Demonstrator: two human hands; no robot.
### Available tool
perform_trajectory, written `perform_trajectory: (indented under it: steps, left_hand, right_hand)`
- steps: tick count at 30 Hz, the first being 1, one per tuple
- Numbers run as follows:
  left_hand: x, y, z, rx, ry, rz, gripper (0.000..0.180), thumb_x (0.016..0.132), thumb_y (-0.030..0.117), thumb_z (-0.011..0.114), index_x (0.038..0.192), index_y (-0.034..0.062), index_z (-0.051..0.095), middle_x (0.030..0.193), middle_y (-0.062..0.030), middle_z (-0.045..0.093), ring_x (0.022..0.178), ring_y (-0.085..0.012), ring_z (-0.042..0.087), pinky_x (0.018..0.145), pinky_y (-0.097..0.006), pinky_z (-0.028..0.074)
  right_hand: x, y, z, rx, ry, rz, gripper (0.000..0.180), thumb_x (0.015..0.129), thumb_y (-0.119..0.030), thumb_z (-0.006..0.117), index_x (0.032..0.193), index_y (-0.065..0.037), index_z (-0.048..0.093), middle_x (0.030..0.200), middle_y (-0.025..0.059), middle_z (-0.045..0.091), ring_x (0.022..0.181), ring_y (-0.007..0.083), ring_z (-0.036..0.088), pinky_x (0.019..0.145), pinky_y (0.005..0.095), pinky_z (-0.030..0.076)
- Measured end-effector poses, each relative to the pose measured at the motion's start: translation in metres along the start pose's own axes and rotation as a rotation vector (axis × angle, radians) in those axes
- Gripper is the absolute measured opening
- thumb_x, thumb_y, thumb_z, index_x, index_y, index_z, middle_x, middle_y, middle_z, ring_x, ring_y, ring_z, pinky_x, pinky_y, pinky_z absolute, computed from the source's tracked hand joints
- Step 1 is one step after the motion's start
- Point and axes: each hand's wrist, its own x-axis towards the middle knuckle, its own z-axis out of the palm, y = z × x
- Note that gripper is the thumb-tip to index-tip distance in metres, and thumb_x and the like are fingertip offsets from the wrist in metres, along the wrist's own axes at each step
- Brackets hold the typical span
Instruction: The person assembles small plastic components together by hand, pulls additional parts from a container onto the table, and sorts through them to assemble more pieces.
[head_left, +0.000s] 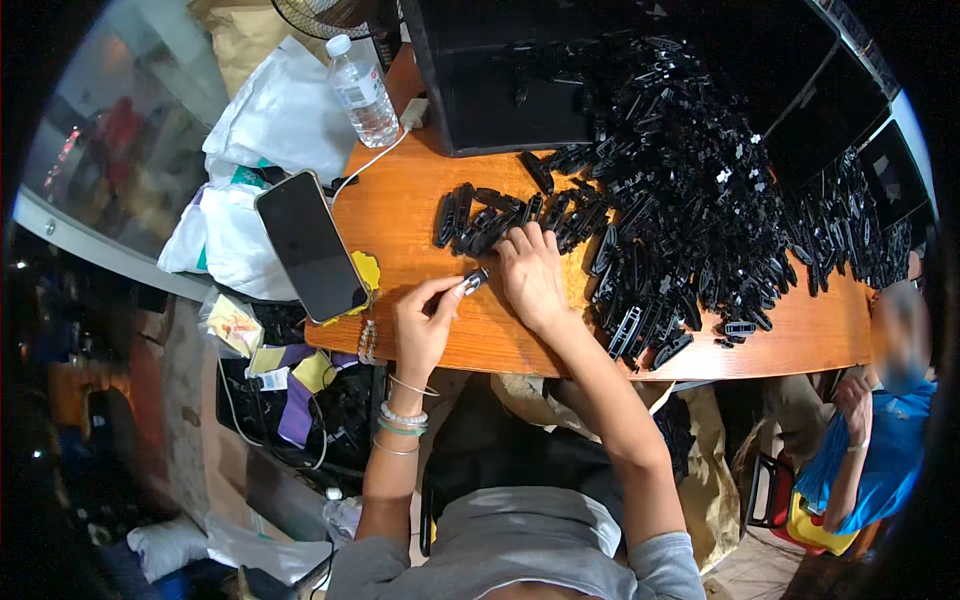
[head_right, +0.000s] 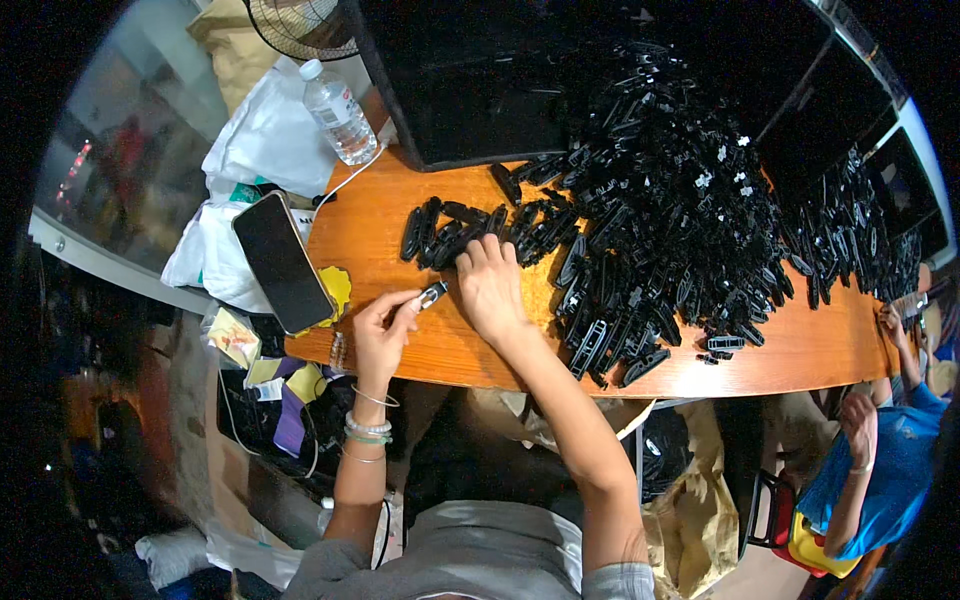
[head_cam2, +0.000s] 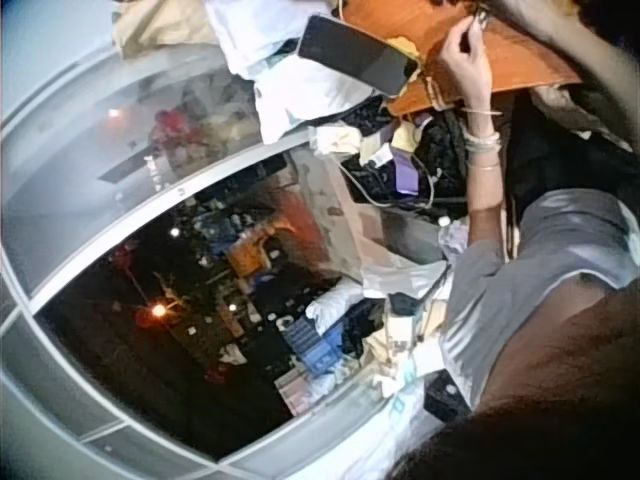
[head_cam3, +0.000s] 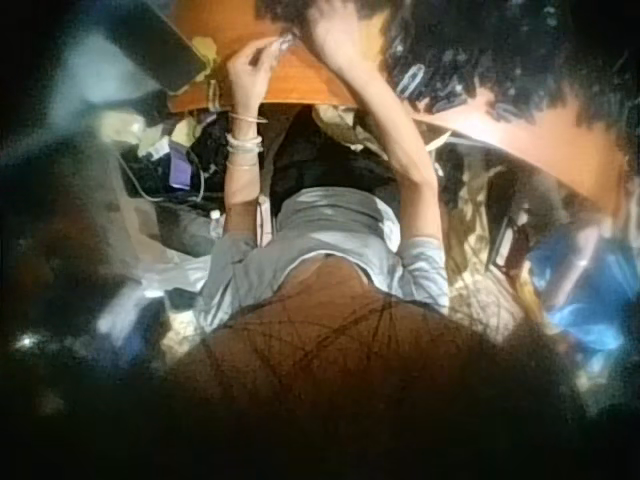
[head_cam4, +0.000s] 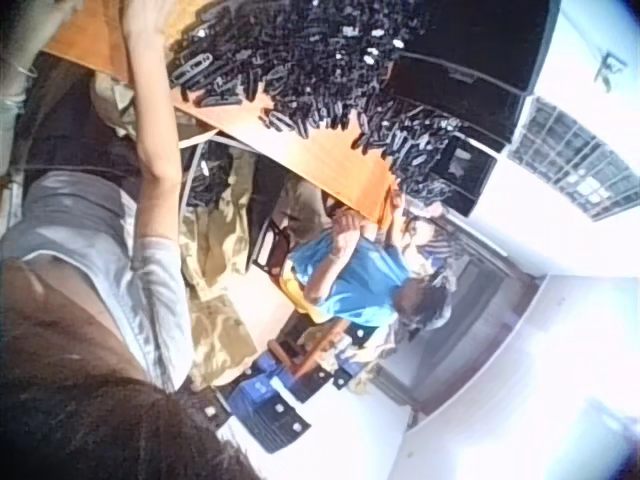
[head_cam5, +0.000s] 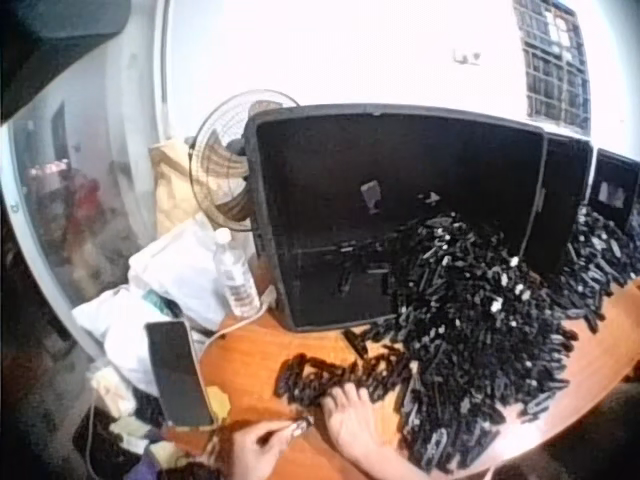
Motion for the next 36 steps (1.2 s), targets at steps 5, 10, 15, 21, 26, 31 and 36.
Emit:
perform_trajectory:
  steps: [5,10,15,21,26,31,36]
  left_hand:
    - [-0.006,0.005,0.003,-0.3,0.014,-0.219,0.015,0.087,0.007,0.064,0.098,-0.002,0.067,0.072,-0.0029,0.062,0.057,-0.0051,0.053,0.051,-0.019,0.044]
    - [-0.012,0.009,0.007,-0.314,-0.039,-0.172,0.023,0.082,0.001,0.067,0.105,-0.0022,0.064,0.076,-0.0022,0.063,0.061,-0.0045,0.055,0.054,-0.018,0.046]
    - [-0.019,0.021,0.008,-0.306,-0.118,-0.141,0.028,0.08,-0.003,0.067,0.107,-0.0016,0.061,0.082,-0.0023,0.063,0.065,-0.0043,0.056,0.055,-0.018,0.046]
    - [-0.027,0.043,0.02,-0.335,-0.242,-0.096,0.023,0.079,-0.005,0.068,0.101,-0.0014,0.062,0.084,-0.0026,0.062,0.065,-0.0043,0.055,0.055,-0.018,0.046]
    - [-0.03,0.047,0.023,-0.32,-0.281,-0.08,0.022,0.079,-0.006,0.068,0.1,-0.0024,0.063,0.081,-0.0016,0.06,0.063,-0.0042,0.054,0.054,-0.019,0.045]
    - [-0.037,0.056,0.031,-0.387,-0.301,-0.226,0.024,0.084,0.0,0.066,0.106,-0.0061,0.062,0.09,-0.0065,0.066,0.073,-0.0083,0.061,0.063,-0.02,0.049]
    - [-0.044,0.051,0.042,-0.513,-0.314,-0.18,0.039,0.087,0.002,0.063,0.123,-0.0055,0.052,0.1,-0.0114,0.064,0.086,-0.0119,0.062,0.072,-0.022,0.051]
  right_hand:
    - [-0.005,-0.001,-0.01,-0.025,-0.002,0.018,0.009,0.075,-0.007,0.052,0.08,-0.003,0.058,0.082,0.0099,0.053,0.087,0.0252,0.047,0.075,0.0361,0.035]
    - [-0.015,-0.007,-0.03,0.314,0.139,0.18,0.019,0.073,0.003,0.065,0.09,0.0,0.059,0.085,0.0109,0.056,0.084,0.0289,0.051,0.074,0.038,0.042]
    - [-0.032,-0.018,-0.067,0.554,0.07,0.384,0.02,0.07,0.002,0.074,0.084,0.0,0.059,0.084,0.0105,0.059,0.078,0.0247,0.057,0.069,0.0315,0.046]
    - [-0.052,-0.022,-0.09,0.62,0.204,0.266,0.02,0.068,0.008,0.071,0.081,0.0,0.057,0.082,0.0108,0.059,0.074,0.0266,0.058,0.065,0.0323,0.047]
    - [-0.06,-0.022,-0.103,0.631,0.235,0.211,0.017,0.069,0.011,0.067,0.083,0.002,0.063,0.087,0.0136,0.064,0.075,0.0269,0.061,0.067,0.0325,0.049]
    - [-0.069,-0.031,-0.111,0.738,0.194,0.294,0.023,0.072,0.013,0.062,0.093,0.003,0.066,0.093,0.015,0.066,0.083,0.0266,0.065,0.074,0.0308,0.051]
    - [-0.073,-0.036,-0.115,0.805,0.25,0.53,0.02,0.076,0.011,0.061,0.094,0.003,0.067,0.093,0.0137,0.067,0.087,0.0239,0.065,0.08,0.0303,0.05]
